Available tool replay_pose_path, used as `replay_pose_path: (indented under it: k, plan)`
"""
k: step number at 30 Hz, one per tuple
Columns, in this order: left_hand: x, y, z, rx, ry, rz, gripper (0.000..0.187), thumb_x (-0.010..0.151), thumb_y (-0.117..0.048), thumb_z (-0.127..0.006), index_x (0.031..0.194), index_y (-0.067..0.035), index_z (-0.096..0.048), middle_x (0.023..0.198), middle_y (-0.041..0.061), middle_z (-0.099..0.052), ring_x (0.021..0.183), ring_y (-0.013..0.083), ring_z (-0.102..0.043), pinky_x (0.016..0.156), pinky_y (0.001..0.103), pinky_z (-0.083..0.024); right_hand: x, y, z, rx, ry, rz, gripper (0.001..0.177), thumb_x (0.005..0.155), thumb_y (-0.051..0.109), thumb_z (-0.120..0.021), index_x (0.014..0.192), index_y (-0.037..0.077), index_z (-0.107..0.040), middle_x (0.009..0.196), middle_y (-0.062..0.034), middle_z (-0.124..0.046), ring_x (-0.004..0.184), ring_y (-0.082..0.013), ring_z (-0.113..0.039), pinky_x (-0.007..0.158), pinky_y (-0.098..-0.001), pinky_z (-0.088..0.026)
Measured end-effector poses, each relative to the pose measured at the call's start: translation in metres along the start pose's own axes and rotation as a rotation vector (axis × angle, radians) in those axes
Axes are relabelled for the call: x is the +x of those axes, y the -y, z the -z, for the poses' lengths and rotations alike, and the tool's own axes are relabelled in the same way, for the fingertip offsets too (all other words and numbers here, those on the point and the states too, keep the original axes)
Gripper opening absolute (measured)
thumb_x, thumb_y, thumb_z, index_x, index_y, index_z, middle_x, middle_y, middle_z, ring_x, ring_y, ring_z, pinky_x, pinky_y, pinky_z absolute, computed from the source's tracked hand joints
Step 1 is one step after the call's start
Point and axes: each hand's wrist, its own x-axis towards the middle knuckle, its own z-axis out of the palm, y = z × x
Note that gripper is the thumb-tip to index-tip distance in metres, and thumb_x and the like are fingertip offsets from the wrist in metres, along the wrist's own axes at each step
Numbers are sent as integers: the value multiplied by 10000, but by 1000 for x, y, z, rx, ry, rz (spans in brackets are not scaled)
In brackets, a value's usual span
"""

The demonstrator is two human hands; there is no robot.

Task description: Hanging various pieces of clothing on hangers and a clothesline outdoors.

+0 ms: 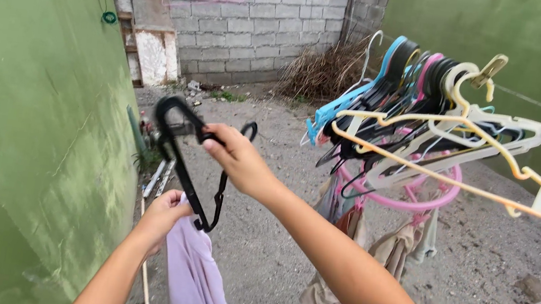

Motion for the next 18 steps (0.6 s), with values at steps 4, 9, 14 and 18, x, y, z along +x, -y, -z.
replay_pose_path:
  k: [4,9,14,18]
  plan:
    - [-12,9,3,-26,29,34,211,803,-52,-661,1011,-18,-653,857,42,-693,783,148,-647,736,287,-514,-40,-16,-9,469,17,-338,273,1088,255,-588,1304,89,-569,1080,24,-604,989,-82,-542,880,-273,-482]
    - [-18,13,2,121,154,-25,189,782,-63,-615,959,-19,-668,815,3,-626,743,102,-557,696,256,-458,-72,-12,2,509,32,-559,279,1072,309,-525,1266,117,-583,1021,58,-557,899,-56,-495,805,-263,-472]
    - [-38,-12,-15,180,224,20,175,782,-70,-605,945,-32,-658,813,-7,-608,736,95,-541,680,249,-448,-117,-22,-11,636,-18,-626,259,1075,314,-527,1239,115,-559,1049,62,-542,992,-44,-522,886,-264,-509]
    - [-49,-28,-22,142,297,25,191,780,-49,-593,961,-24,-648,826,2,-607,738,103,-549,668,258,-459,-163,-28,-33,600,4,-543,244,1109,298,-573,1213,77,-559,1034,5,-531,970,-95,-522,886,-304,-483]
